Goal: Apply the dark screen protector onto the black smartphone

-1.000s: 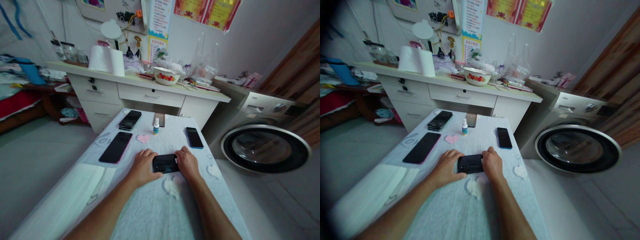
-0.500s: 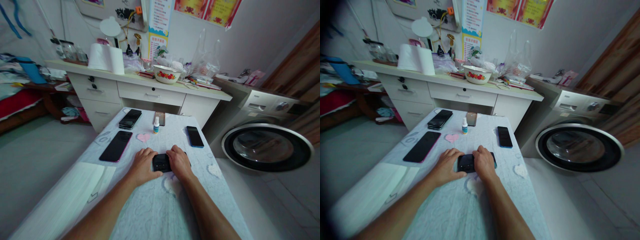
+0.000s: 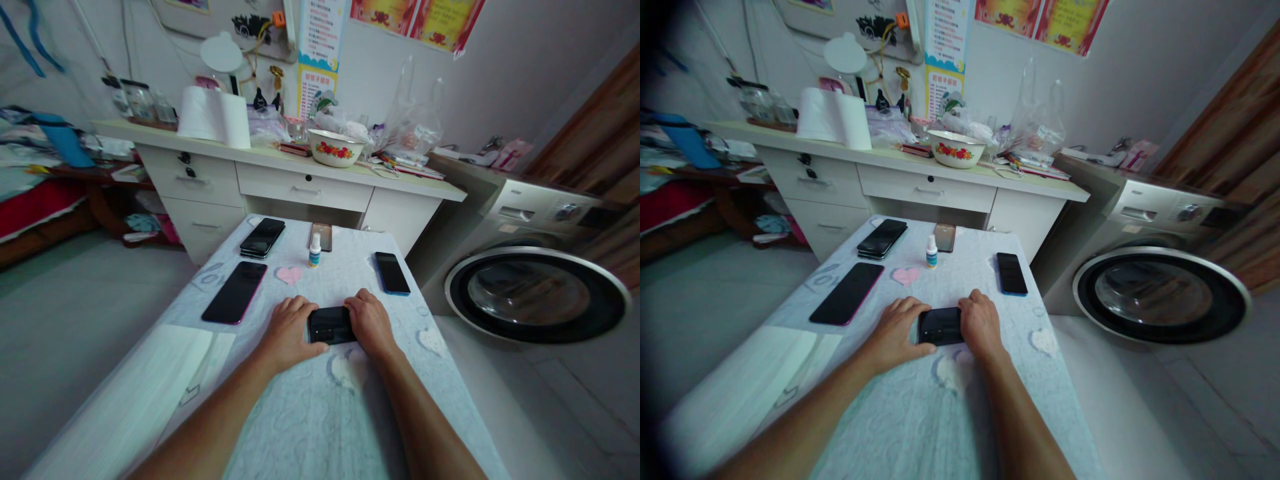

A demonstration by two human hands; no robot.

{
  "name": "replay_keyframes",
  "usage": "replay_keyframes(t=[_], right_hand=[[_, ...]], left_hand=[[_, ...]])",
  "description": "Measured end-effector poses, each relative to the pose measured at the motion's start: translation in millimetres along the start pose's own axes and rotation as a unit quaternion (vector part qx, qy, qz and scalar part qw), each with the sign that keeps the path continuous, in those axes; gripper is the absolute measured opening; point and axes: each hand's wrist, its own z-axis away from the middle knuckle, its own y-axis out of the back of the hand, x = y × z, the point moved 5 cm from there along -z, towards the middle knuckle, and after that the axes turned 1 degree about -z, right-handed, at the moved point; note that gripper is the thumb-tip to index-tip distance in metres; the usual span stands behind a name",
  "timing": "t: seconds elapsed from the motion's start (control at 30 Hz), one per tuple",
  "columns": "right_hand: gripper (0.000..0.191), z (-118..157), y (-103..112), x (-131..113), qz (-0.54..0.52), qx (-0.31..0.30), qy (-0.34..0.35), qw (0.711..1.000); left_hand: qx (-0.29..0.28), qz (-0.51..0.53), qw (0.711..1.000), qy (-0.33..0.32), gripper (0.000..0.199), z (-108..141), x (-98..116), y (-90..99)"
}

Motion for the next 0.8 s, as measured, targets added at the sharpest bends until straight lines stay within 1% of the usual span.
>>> replay_keyframes(t=[0.2, 0.37, 0.67, 0.8], right_hand=[[0.032, 4, 4, 23, -0.014, 0.020, -0.044, 0.999], [0.032, 6, 6, 37, -0.016, 0.034, -0.076, 0.996], [0.031, 8, 10, 51, 0.000, 0.043, -0.121, 0.992], [0.031, 7, 8, 54, 0.003, 0.042, -0.122, 0.992]], left_hand=[[0.004, 0.000, 1.000, -0.004, 0.061, 0, 0, 1.8], [0.003, 0.001, 1.000, -0.004, 0.061, 1, -2, -0.3], [-0.002, 0.009, 1.000, 0.001, 0.060, 0, -2, -1.2], [0.002, 0.009, 1.000, -0.001, 0.061, 0, -2, -0.9]])
